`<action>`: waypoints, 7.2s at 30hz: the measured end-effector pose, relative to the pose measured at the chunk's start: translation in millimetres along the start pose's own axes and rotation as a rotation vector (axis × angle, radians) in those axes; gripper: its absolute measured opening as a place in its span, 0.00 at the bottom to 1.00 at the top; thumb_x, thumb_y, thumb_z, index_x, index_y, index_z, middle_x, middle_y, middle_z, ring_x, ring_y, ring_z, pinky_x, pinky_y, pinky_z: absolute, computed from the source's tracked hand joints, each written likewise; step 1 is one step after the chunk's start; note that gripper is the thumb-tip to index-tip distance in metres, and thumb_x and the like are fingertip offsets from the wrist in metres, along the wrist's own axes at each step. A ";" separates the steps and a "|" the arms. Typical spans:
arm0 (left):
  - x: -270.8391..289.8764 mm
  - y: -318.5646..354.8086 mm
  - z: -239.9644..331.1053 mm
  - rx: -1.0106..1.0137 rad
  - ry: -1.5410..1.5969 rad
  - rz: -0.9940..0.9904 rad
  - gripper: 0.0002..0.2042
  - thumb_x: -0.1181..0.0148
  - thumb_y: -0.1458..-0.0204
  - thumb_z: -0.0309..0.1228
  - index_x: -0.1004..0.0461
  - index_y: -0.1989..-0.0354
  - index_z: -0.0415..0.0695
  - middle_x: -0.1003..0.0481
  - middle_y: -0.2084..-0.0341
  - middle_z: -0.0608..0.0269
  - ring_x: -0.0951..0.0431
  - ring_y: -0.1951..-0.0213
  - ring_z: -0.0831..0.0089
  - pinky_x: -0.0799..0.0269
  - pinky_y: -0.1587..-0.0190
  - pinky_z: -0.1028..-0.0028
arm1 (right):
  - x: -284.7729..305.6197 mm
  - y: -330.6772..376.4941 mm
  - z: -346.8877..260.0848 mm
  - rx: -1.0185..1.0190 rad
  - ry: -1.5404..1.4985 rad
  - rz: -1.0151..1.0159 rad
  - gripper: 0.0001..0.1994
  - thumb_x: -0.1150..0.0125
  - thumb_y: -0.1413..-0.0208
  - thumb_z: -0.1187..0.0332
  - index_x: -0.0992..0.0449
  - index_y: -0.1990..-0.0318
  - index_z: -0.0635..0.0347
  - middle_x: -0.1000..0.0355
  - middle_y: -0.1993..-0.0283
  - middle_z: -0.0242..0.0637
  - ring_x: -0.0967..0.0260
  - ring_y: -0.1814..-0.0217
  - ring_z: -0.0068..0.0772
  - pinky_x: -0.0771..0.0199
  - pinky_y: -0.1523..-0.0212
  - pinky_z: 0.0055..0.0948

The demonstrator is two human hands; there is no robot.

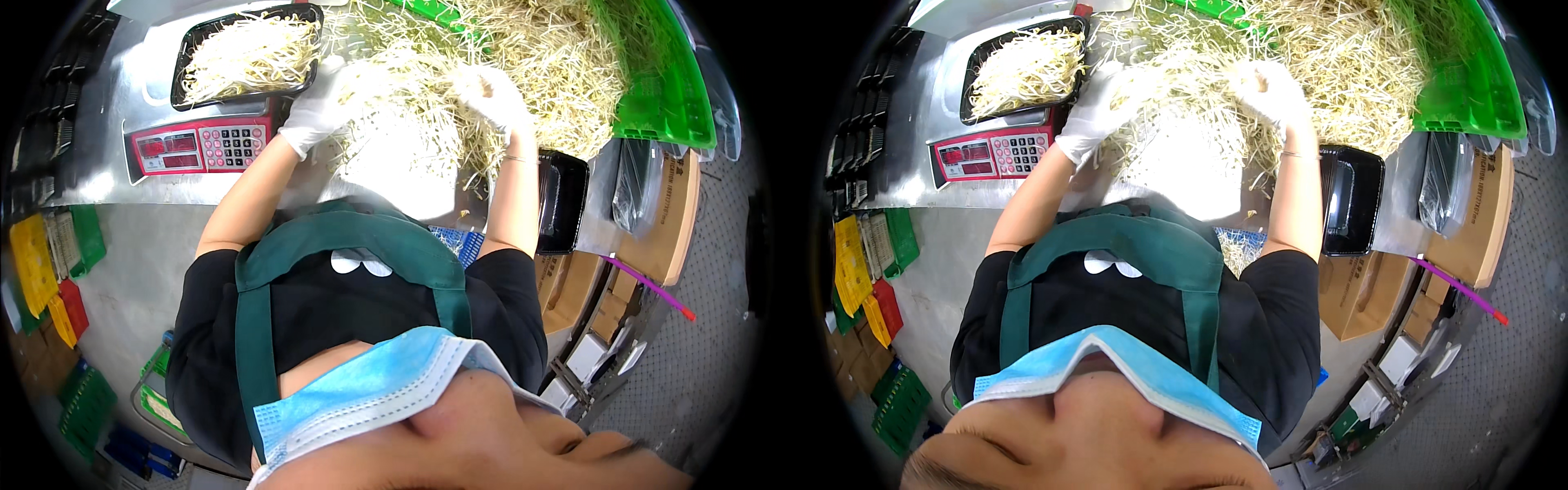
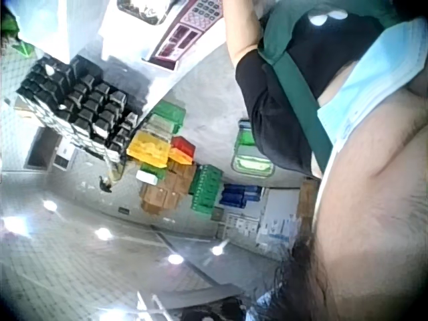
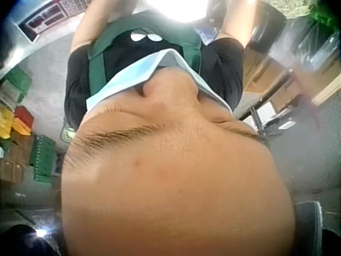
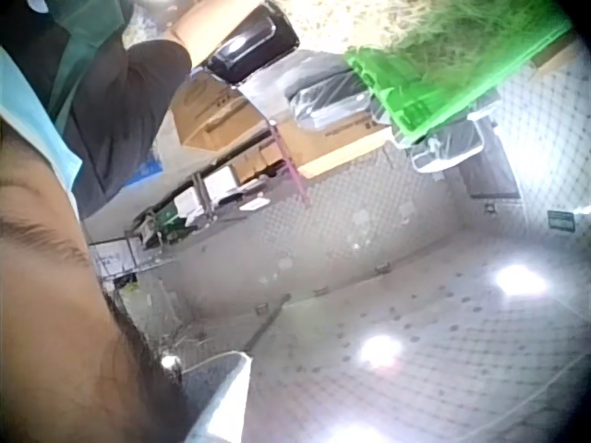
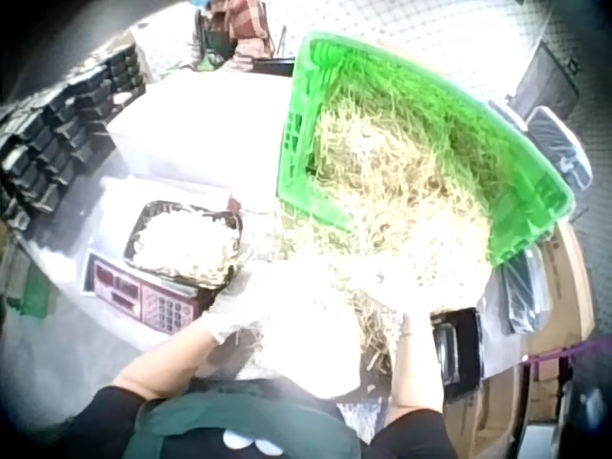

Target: The person repeatedly scoops bean sprouts from a green bin, places them into a black tray on a digital scale, and adjusts the amount by hand. They then transfer the weighed sprouts into a plastic bag and repeat the process.

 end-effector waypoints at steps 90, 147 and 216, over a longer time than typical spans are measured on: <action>13.8 78.5 28.5 -0.069 -0.294 -0.546 0.37 0.48 0.51 0.40 0.55 0.33 0.42 0.46 0.38 0.42 0.43 0.38 0.52 0.52 0.36 0.55 | -98.0 35.0 -5.2 -0.111 -0.347 -0.125 0.56 0.24 0.71 0.57 0.53 0.34 0.70 0.48 0.34 0.54 0.49 0.32 0.44 0.50 0.33 0.34; 175.1 -23.6 -36.6 -0.224 -0.057 -0.200 0.41 0.37 0.57 0.52 0.43 0.37 0.40 0.32 0.50 0.45 0.32 0.50 0.50 0.40 0.44 0.61 | -34.8 20.4 -150.2 -0.110 -0.664 0.159 0.21 0.59 0.41 0.75 0.38 0.39 0.57 0.32 0.44 0.42 0.30 0.50 0.37 0.32 0.47 0.29; 268.0 18.0 -35.0 -0.169 0.246 0.046 0.34 0.36 0.52 0.37 0.42 0.38 0.39 0.29 0.52 0.55 0.28 0.52 0.70 0.34 0.47 0.72 | 46.4 228.2 20.7 -0.213 -0.433 1.170 0.16 0.43 0.45 0.69 0.26 0.50 0.63 0.26 0.51 0.43 0.29 0.66 0.17 0.37 0.76 0.10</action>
Point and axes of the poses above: each hand's wrist, its own y-axis away from the middle knuckle, its own x-axis out of the back of the hand, z = x × y, the point moved 4 cm from there along -y, towards the middle knuckle
